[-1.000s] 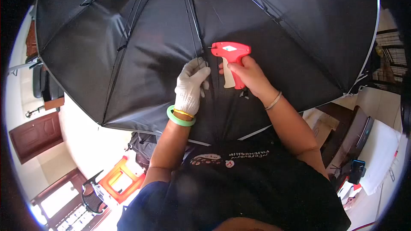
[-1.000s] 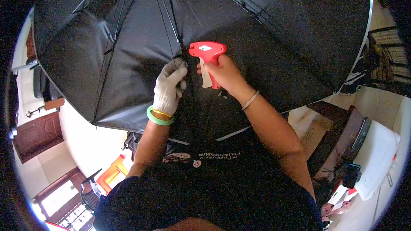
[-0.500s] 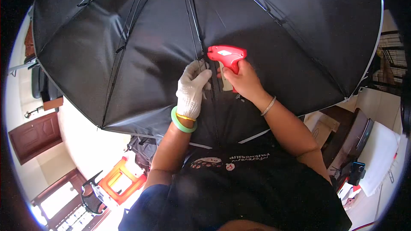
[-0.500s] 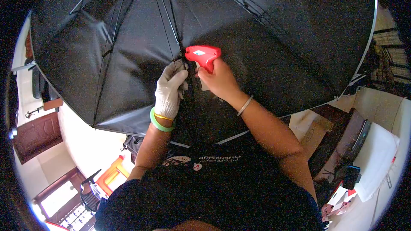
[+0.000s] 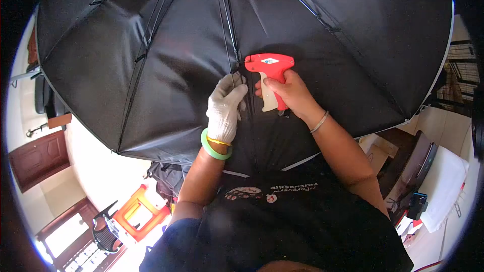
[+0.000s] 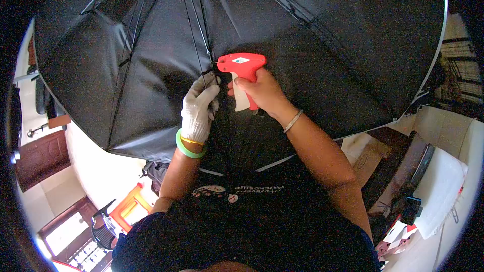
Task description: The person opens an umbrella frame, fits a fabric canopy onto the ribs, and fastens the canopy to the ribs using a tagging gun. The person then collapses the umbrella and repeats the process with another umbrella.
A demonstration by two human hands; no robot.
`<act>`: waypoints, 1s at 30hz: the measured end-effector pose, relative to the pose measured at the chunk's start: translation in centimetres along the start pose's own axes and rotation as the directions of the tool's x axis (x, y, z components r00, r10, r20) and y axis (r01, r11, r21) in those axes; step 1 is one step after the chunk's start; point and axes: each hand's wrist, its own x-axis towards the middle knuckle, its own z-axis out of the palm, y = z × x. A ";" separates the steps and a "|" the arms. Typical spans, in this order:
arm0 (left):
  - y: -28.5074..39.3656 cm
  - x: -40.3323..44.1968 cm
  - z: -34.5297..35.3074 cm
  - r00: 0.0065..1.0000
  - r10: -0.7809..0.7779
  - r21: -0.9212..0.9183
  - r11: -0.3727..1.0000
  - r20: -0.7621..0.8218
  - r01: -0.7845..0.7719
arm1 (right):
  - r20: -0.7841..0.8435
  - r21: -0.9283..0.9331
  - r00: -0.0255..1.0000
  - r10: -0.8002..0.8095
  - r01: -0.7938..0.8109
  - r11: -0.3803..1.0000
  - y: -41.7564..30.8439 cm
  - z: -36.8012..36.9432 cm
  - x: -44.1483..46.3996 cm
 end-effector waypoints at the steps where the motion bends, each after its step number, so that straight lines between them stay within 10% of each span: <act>1: 0.0 0.0 0.0 1.000 -0.003 -0.017 1.000 0.011 0.003 | 0.008 -0.003 1.000 0.002 -0.001 1.000 0.0 0.0 0.1; 15: -2.3 1.4 -0.7 0.990 0.080 -0.234 0.971 0.116 -0.051 | 0.081 -0.019 0.996 0.028 -0.026 0.999 -0.7 -1.2 0.0; 18: -0.4 -1.4 0.0 0.810 0.511 -0.024 0.842 -0.288 -0.540 | -0.071 -0.151 0.990 -0.118 0.106 0.983 -3.5 -1.4 -3.7; 22: 2.1 -3.4 0.2 0.897 0.442 -0.593 0.723 0.002 -0.355 | 0.049 -0.097 0.921 -0.387 0.390 0.916 -3.2 1.3 -4.8; 26: 3.7 -4.1 0.4 0.955 0.121 -0.791 0.593 0.272 0.150 | 0.146 -0.032 0.905 -0.400 0.409 0.912 -3.0 3.1 -5.6; 30: 4.0 -4.0 0.3 0.932 0.109 -0.779 0.587 0.347 0.221 | 0.256 0.092 0.903 -0.345 0.333 0.939 -2.8 2.3 -5.2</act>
